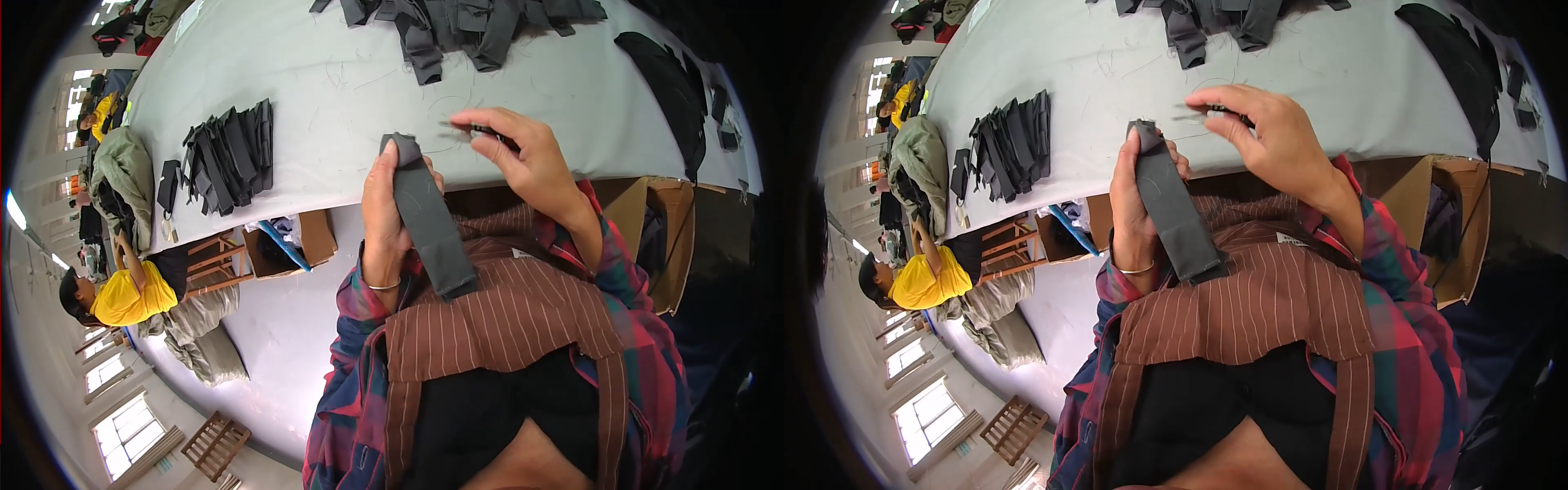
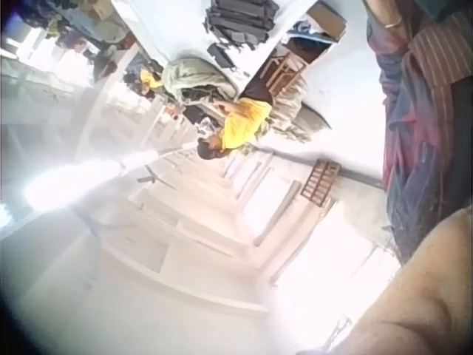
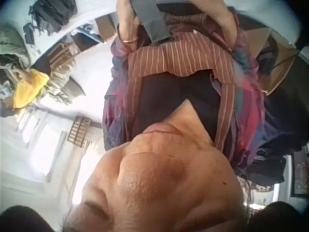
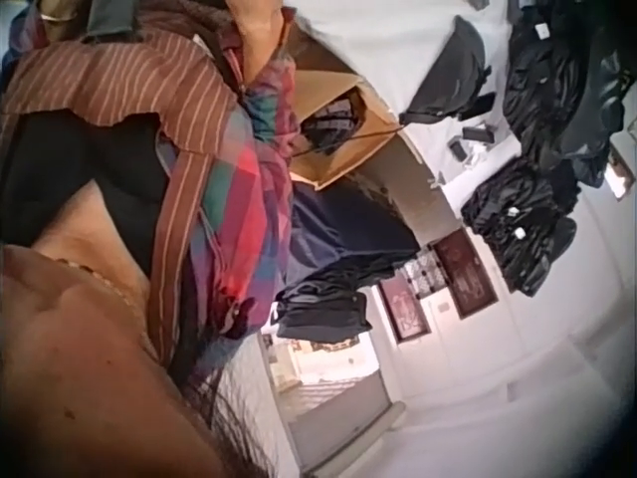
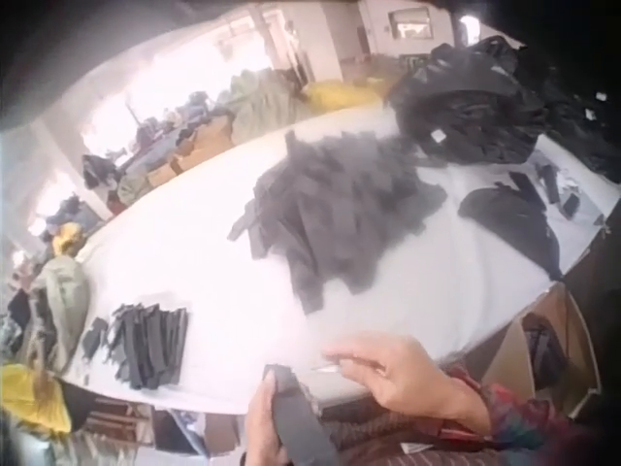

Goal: Trim loose threads from black fabric strips using snips.

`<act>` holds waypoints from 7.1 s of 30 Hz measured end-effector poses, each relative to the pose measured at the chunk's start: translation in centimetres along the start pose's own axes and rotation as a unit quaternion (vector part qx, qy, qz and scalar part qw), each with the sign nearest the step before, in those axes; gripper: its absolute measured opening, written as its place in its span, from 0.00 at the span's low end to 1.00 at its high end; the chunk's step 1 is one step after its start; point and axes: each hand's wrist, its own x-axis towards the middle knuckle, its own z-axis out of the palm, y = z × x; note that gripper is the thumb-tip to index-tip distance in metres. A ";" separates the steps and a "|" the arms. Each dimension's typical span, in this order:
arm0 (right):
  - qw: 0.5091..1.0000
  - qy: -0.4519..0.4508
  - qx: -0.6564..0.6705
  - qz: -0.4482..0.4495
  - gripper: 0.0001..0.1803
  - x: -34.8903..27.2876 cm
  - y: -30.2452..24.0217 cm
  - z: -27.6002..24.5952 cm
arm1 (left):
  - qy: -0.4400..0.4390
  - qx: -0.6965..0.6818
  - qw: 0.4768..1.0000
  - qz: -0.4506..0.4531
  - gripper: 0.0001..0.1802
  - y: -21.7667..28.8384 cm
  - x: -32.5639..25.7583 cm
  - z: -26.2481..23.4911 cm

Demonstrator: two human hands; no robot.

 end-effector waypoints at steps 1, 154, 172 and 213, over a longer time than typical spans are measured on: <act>1.000 -0.006 0.001 0.001 0.11 -0.5 -0.5 0.2 | 0.020 0.012 1.000 0.003 0.21 0.2 -0.2 0.3; 0.995 -0.087 0.021 -0.039 0.19 0.7 -2.1 4.4 | -0.100 0.139 0.983 0.070 0.10 0.1 -2.4 -0.3; 0.978 0.097 0.185 0.017 0.02 0.7 -1.2 1.4 | -0.153 0.440 0.870 0.159 0.09 0.9 -4.8 -1.8; 0.992 0.000 0.014 -0.123 0.07 -1.9 0.8 5.0 | 0.017 0.108 0.994 0.006 0.26 -2.6 -2.1 -4.6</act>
